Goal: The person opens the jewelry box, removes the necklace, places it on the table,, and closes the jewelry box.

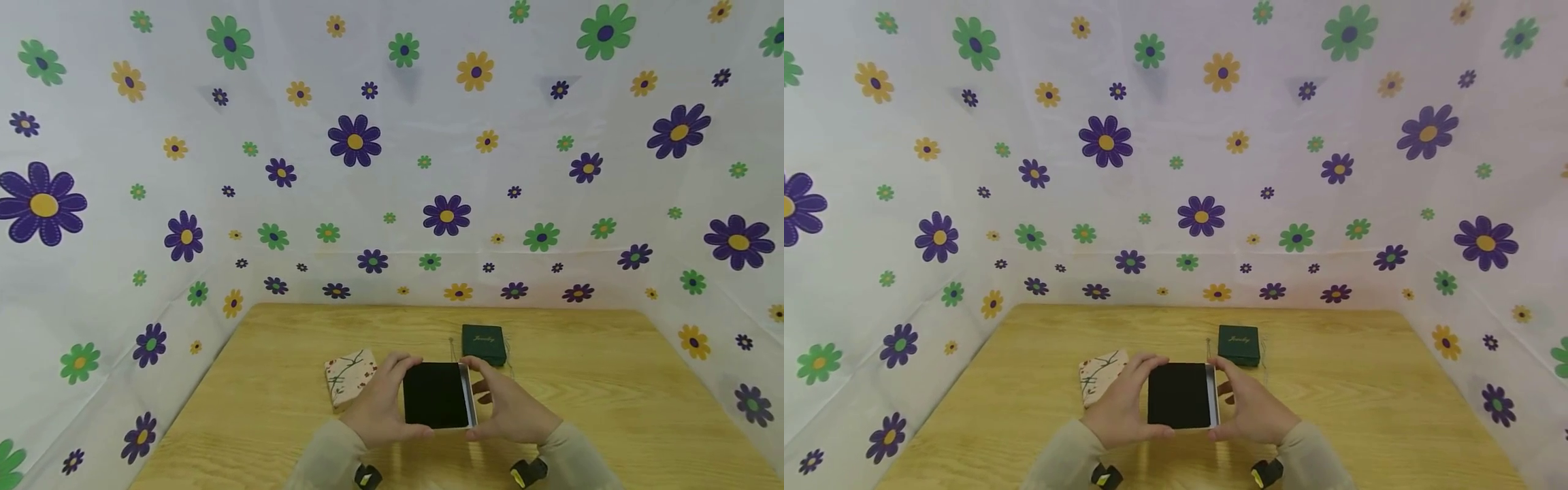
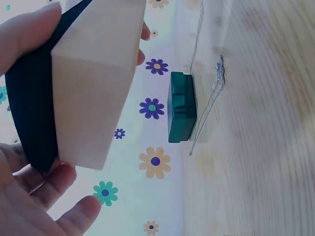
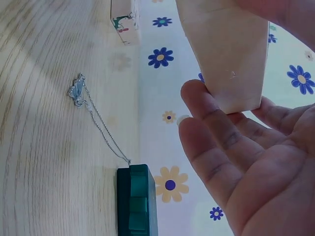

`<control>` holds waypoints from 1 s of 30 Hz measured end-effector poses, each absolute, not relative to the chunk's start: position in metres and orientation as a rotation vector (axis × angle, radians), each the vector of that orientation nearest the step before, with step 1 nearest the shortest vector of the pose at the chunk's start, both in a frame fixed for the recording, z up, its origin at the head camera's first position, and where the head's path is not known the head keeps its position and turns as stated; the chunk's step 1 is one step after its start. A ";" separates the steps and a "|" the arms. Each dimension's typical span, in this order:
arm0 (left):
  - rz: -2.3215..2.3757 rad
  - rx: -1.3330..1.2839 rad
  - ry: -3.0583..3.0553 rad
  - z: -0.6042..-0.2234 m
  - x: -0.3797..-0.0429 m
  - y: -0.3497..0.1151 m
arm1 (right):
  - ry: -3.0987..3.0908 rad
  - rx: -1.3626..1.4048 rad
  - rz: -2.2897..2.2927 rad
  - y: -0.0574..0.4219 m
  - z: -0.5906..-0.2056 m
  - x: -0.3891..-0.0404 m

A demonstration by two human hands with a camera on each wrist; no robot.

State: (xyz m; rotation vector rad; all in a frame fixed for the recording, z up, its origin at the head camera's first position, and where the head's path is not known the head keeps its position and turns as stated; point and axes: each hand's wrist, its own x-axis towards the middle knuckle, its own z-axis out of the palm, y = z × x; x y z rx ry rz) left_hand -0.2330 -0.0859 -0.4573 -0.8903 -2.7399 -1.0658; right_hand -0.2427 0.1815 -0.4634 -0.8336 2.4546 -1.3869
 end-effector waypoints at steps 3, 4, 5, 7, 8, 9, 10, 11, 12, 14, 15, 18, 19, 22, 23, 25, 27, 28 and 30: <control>-1.081 -0.890 -2.704 -0.457 -0.232 -0.085 | 2.467 -0.840 -1.397 0.181 -0.464 -0.242; -1.089 -0.889 -2.694 -0.457 -0.231 -0.085 | 2.469 -0.840 -1.401 0.181 -0.463 -0.242; -1.092 -0.893 -2.684 -0.458 -0.231 -0.085 | 2.466 -0.836 -1.407 0.181 -0.463 -0.241; -1.107 -0.898 -2.668 -0.459 -0.231 -0.085 | 2.456 -0.830 -1.415 0.182 -0.463 -0.241; -1.119 -0.901 -2.660 -0.459 -0.231 -0.085 | 2.449 -0.829 -1.418 0.182 -0.463 -0.240; -1.129 -0.904 -2.652 -0.459 -0.231 -0.085 | 2.436 -0.826 -1.424 0.182 -0.463 -0.240; -1.132 -0.911 -2.646 -0.460 -0.231 -0.085 | 2.424 -0.824 -1.430 0.182 -0.462 -0.240; -1.135 -0.918 -2.639 -0.460 -0.231 -0.085 | 2.411 -0.821 -1.436 0.182 -0.462 -0.240; -1.138 -0.926 -2.633 -0.460 -0.231 -0.085 | 2.399 -0.819 -1.439 0.182 -0.462 -0.240; -1.141 -0.942 -2.620 -0.461 -0.232 -0.084 | 2.374 -0.814 -1.449 0.181 -0.462 -0.241; -1.143 -0.950 -2.615 -0.461 -0.232 -0.084 | 2.363 -0.811 -1.455 0.181 -0.462 -0.241; -1.145 -0.967 -2.609 -0.462 -0.233 -0.083 | 2.353 -0.802 -1.463 0.181 -0.462 -0.240; -1.147 -0.972 -2.608 -0.462 -0.233 -0.083 | 2.349 -0.800 -1.467 0.181 -0.462 -0.240; -1.150 -0.983 -2.607 -0.461 -0.234 -0.082 | 2.328 -0.801 -1.486 0.180 -0.461 -0.239; -1.153 -0.984 -2.608 -0.461 -0.234 -0.082 | 2.316 -0.799 -1.495 0.179 -0.461 -0.239; -1.164 -0.986 -2.611 -0.462 -0.234 -0.081 | 2.294 -0.797 -1.509 0.178 -0.460 -0.239; -1.203 -0.987 -2.618 -0.462 -0.234 -0.081 | 2.288 -0.793 -1.514 0.178 -0.460 -0.238; -1.224 -0.980 -2.626 -0.463 -0.234 -0.080 | 2.287 -0.789 -1.518 0.178 -0.459 -0.238; -1.265 -0.964 -2.649 -0.463 -0.234 -0.080 | 2.291 -0.787 -1.520 0.178 -0.459 -0.237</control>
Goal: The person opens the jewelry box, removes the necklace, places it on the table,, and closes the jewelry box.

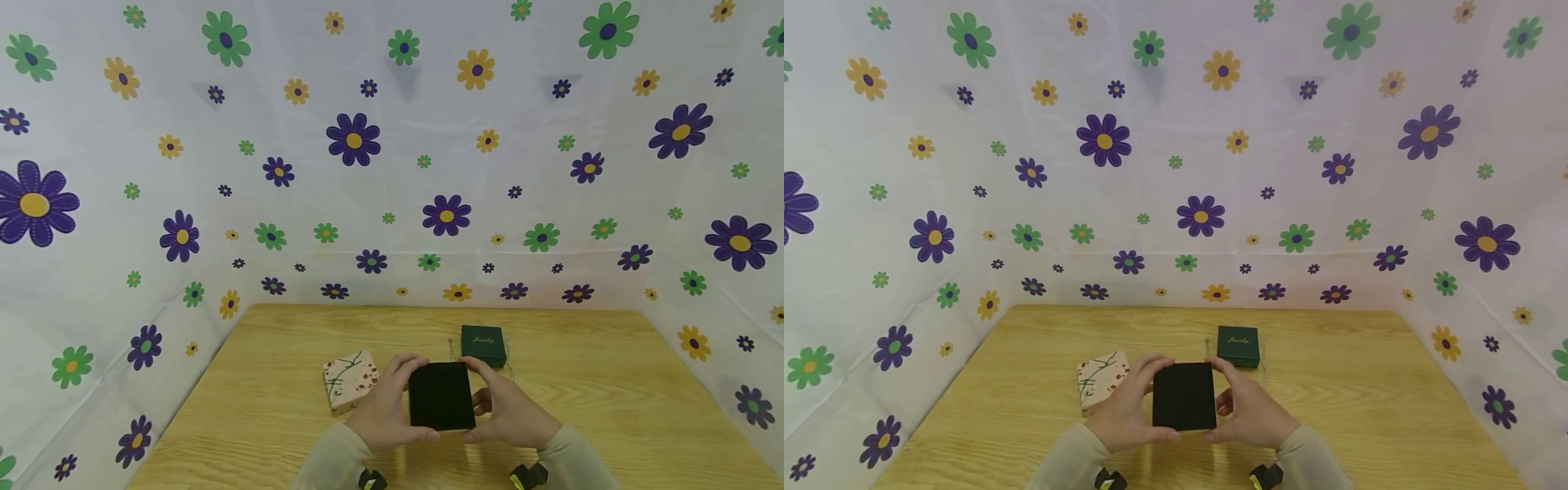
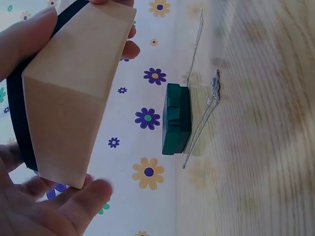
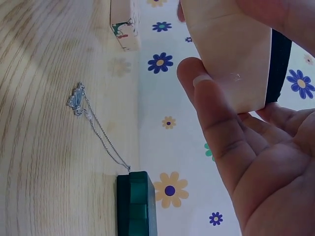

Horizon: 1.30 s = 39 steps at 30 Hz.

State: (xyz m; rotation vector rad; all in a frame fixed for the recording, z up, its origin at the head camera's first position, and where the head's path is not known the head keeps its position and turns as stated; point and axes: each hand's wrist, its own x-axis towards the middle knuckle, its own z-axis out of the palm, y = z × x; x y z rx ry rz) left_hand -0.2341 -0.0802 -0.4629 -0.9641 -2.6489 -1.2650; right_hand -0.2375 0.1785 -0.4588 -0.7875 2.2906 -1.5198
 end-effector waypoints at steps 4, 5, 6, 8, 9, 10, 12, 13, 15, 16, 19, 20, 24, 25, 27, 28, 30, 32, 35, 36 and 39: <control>-1.320 -0.927 -2.719 -0.463 -0.233 -0.080 | 2.299 -0.790 -1.525 0.179 -0.458 -0.236; -1.327 -0.922 -2.734 -0.463 -0.232 -0.080 | 2.305 -0.793 -1.522 0.179 -0.458 -0.236; -1.334 -0.919 -2.746 -0.463 -0.232 -0.080 | 2.312 -0.795 -1.518 0.179 -0.458 -0.236; -1.354 -0.916 -2.759 -0.463 -0.232 -0.080 | 2.324 -0.801 -1.508 0.179 -0.458 -0.236; -1.365 -0.912 -2.761 -0.463 -0.232 -0.080 | 2.327 -0.805 -1.504 0.179 -0.459 -0.236; -1.379 -0.908 -2.760 -0.463 -0.232 -0.081 | 2.325 -0.816 -1.502 0.179 -0.459 -0.236; -1.381 -0.906 -2.756 -0.463 -0.232 -0.081 | 2.326 -0.842 -1.490 0.179 -0.460 -0.237; -1.383 -0.904 -2.753 -0.463 -0.232 -0.081 | 2.322 -0.858 -1.488 0.179 -0.460 -0.237; -1.372 -0.902 -2.751 -0.462 -0.232 -0.082 | 2.318 -0.905 -1.478 0.179 -0.460 -0.237; -1.365 -0.905 -2.747 -0.463 -0.232 -0.082 | 2.315 -0.934 -1.475 0.179 -0.460 -0.237; -1.363 -0.913 -2.730 -0.463 -0.232 -0.083 | 2.314 -1.002 -1.475 0.179 -0.459 -0.237; -1.364 -0.920 -2.722 -0.463 -0.232 -0.083 | 2.317 -1.014 -1.476 0.179 -0.459 -0.236; -1.438 -0.939 -2.674 -0.462 -0.233 -0.084 | 2.324 -0.995 -1.502 0.178 -0.457 -0.235; -1.454 -0.949 -2.657 -0.461 -0.233 -0.084 | 2.320 -0.986 -1.514 0.178 -0.457 -0.235; -1.529 -0.959 -2.623 -0.460 -0.233 -0.083 | 2.310 -0.973 -1.539 0.178 -0.456 -0.235; -1.571 -0.962 -2.607 -0.459 -0.233 -0.083 | 2.301 -0.972 -1.553 0.178 -0.456 -0.236; -1.637 -0.967 -2.582 -0.458 -0.233 -0.083 | 2.284 -0.975 -1.576 0.178 -0.456 -0.236; -1.696 -0.962 -2.564 -0.457 -0.233 -0.083 | 2.278 -0.982 -1.591 0.178 -0.456 -0.236; -1.710 -0.964 -2.545 -0.457 -0.232 -0.082 | 2.293 -1.005 -1.599 0.179 -0.457 -0.236; -1.704 -0.966 -2.542 -0.457 -0.232 -0.082 | 2.302 -1.008 -1.600 0.178 -0.457 -0.236; -1.680 -0.971 -2.538 -0.458 -0.232 -0.082 | 2.319 -1.024 -1.601 0.178 -0.457 -0.236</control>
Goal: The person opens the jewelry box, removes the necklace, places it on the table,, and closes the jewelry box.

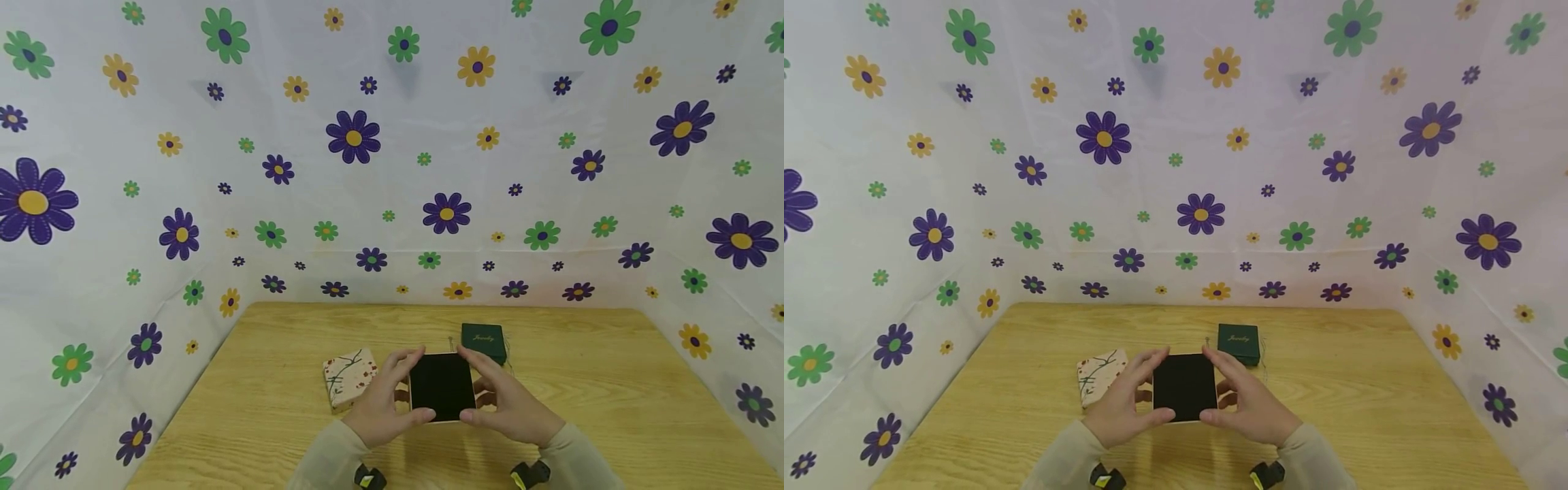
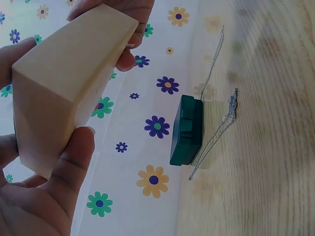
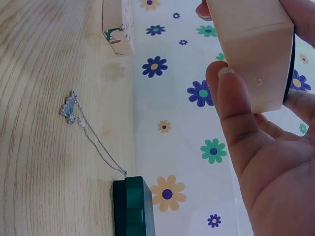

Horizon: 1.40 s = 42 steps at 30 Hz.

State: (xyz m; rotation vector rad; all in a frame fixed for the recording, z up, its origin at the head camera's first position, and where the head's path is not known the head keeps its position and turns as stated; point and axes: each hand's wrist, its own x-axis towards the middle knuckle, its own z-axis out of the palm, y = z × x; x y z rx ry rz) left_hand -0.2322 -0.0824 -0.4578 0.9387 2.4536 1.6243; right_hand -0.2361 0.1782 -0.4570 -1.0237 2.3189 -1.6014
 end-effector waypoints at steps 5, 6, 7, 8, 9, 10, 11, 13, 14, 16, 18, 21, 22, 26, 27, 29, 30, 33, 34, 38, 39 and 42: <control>1.597 0.960 2.468 -0.456 -0.232 -0.083 | 2.321 -1.014 -1.604 0.178 -0.457 -0.236; 1.587 0.965 2.471 -0.455 -0.232 -0.083 | 2.322 -1.014 -1.605 0.179 -0.457 -0.236; 1.577 0.970 2.472 -0.454 -0.232 -0.084 | 2.322 -1.019 -1.605 0.179 -0.457 -0.236; 1.566 0.976 2.475 -0.454 -0.232 -0.084 | 2.326 -1.022 -1.604 0.179 -0.457 -0.236; 1.560 0.976 2.471 -0.454 -0.232 -0.084 | 2.326 -1.026 -1.605 0.179 -0.458 -0.236; 1.553 0.976 2.473 -0.454 -0.233 -0.084 | 2.325 -1.030 -1.608 0.179 -0.458 -0.236; 1.556 0.977 2.464 -0.454 -0.233 -0.084 | 2.323 -1.030 -1.613 0.179 -0.458 -0.236; 1.562 0.973 2.455 -0.454 -0.233 -0.084 | 2.321 -1.020 -1.624 0.179 -0.458 -0.236; 1.566 0.971 2.454 -0.454 -0.233 -0.084 | 2.323 -1.012 -1.630 0.179 -0.458 -0.236; 1.579 0.965 2.451 -0.454 -0.233 -0.084 | 2.332 -0.997 -1.636 0.179 -0.458 -0.236; 1.589 0.959 2.452 -0.453 -0.232 -0.084 | 2.360 -0.985 -1.629 0.179 -0.457 -0.236; 1.600 0.950 2.448 -0.453 -0.231 -0.083 | 2.415 -0.966 -1.605 0.178 -0.457 -0.235; 1.603 0.948 2.447 -0.453 -0.230 -0.083 | 2.435 -0.958 -1.595 0.178 -0.457 -0.235; 1.612 0.945 2.440 -0.452 -0.229 -0.082 | 2.478 -0.946 -1.576 0.178 -0.457 -0.235; 1.616 0.947 2.437 -0.452 -0.229 -0.082 | 2.484 -0.946 -1.573 0.178 -0.457 -0.235; 1.625 0.943 2.429 -0.452 -0.230 -0.082 | 2.487 -0.952 -1.571 0.178 -0.458 -0.236; 1.629 0.940 2.429 -0.452 -0.230 -0.082 | 2.483 -0.955 -1.575 0.178 -0.458 -0.236; 1.639 0.929 2.428 -0.452 -0.231 -0.082 | 2.455 -0.981 -1.609 0.178 -0.458 -0.236; 1.635 0.924 2.434 -0.452 -0.231 -0.081 | 2.442 -0.995 -1.622 0.178 -0.458 -0.236; 1.571 0.970 2.499 -0.452 -0.231 -0.082 | 2.417 -1.072 -1.645 0.176 -0.452 -0.233; 1.544 0.986 2.527 -0.451 -0.231 -0.083 | 2.420 -1.086 -1.639 0.175 -0.452 -0.233; 1.470 1.018 2.600 -0.452 -0.231 -0.084 | 2.430 -1.111 -1.625 0.175 -0.453 -0.233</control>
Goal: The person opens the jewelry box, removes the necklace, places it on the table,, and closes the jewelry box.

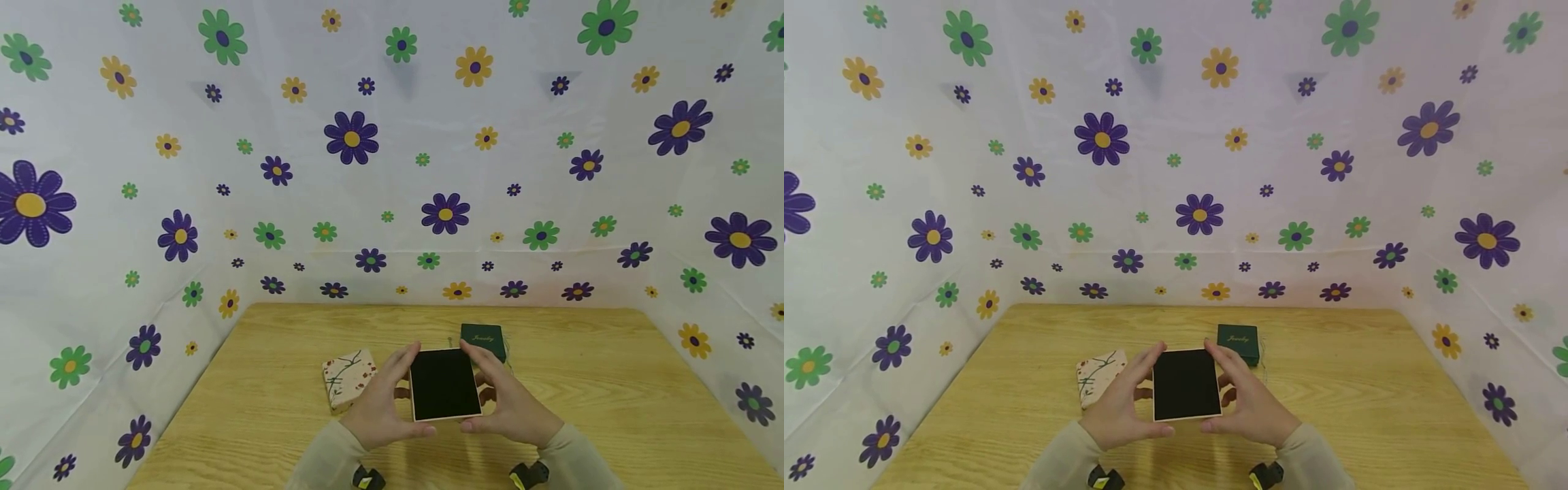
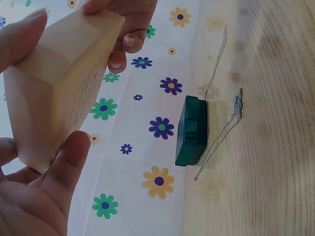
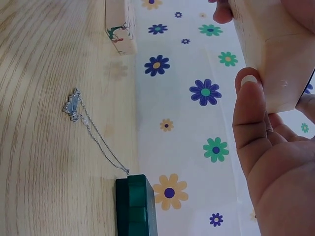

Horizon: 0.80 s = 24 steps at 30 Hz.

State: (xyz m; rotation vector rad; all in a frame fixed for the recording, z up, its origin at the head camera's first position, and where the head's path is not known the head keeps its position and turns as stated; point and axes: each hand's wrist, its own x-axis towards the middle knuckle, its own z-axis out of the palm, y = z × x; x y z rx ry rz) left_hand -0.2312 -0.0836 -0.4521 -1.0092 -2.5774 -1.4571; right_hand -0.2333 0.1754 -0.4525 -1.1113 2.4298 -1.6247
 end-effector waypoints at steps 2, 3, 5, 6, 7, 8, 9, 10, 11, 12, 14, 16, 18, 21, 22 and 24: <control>-1.433 -1.001 -2.593 -0.452 -0.231 -0.084 | 2.420 -1.103 -1.622 0.176 -0.456 -0.235; -1.439 -1.000 -2.598 -0.453 -0.231 -0.084 | 2.420 -1.099 -1.619 0.177 -0.459 -0.237; -1.465 -0.998 -2.604 -0.454 -0.231 -0.084 | 2.418 -1.086 -1.615 0.177 -0.459 -0.237; -1.463 -0.996 -2.609 -0.454 -0.231 -0.084 | 2.423 -1.069 -1.612 0.177 -0.459 -0.237; -1.464 -0.995 -2.610 -0.454 -0.231 -0.084 | 2.430 -1.057 -1.610 0.177 -0.459 -0.237; -1.467 -0.994 -2.611 -0.454 -0.231 -0.084 | 2.440 -1.047 -1.609 0.177 -0.460 -0.237; -1.450 -0.990 -2.615 -0.454 -0.231 -0.085 | 2.454 -1.035 -1.604 0.178 -0.460 -0.236; -1.452 -0.989 -2.614 -0.454 -0.230 -0.085 | 2.466 -1.025 -1.601 0.178 -0.460 -0.236; -1.448 -0.989 -2.615 -0.453 -0.230 -0.085 | 2.477 -1.016 -1.598 0.178 -0.460 -0.236; -1.463 -0.987 -2.613 -0.453 -0.230 -0.085 | 2.481 -1.009 -1.598 0.178 -0.460 -0.236; -1.531 -0.992 -2.600 -0.453 -0.229 -0.084 | 2.473 -1.005 -1.603 0.178 -0.461 -0.236; -1.607 -0.999 -2.578 -0.453 -0.229 -0.084 | 2.456 -1.002 -1.614 0.178 -0.461 -0.237; -1.658 -1.003 -2.557 -0.453 -0.229 -0.083 | 2.434 -0.996 -1.628 0.178 -0.461 -0.237; -1.657 -1.011 -2.553 -0.453 -0.229 -0.083 | 2.415 -0.983 -1.644 0.178 -0.461 -0.237; -1.645 -1.014 -2.557 -0.453 -0.229 -0.083 | 2.408 -0.981 -1.648 0.178 -0.461 -0.237; -1.602 -1.013 -2.580 -0.454 -0.228 -0.084 | 2.402 -0.978 -1.653 0.177 -0.461 -0.237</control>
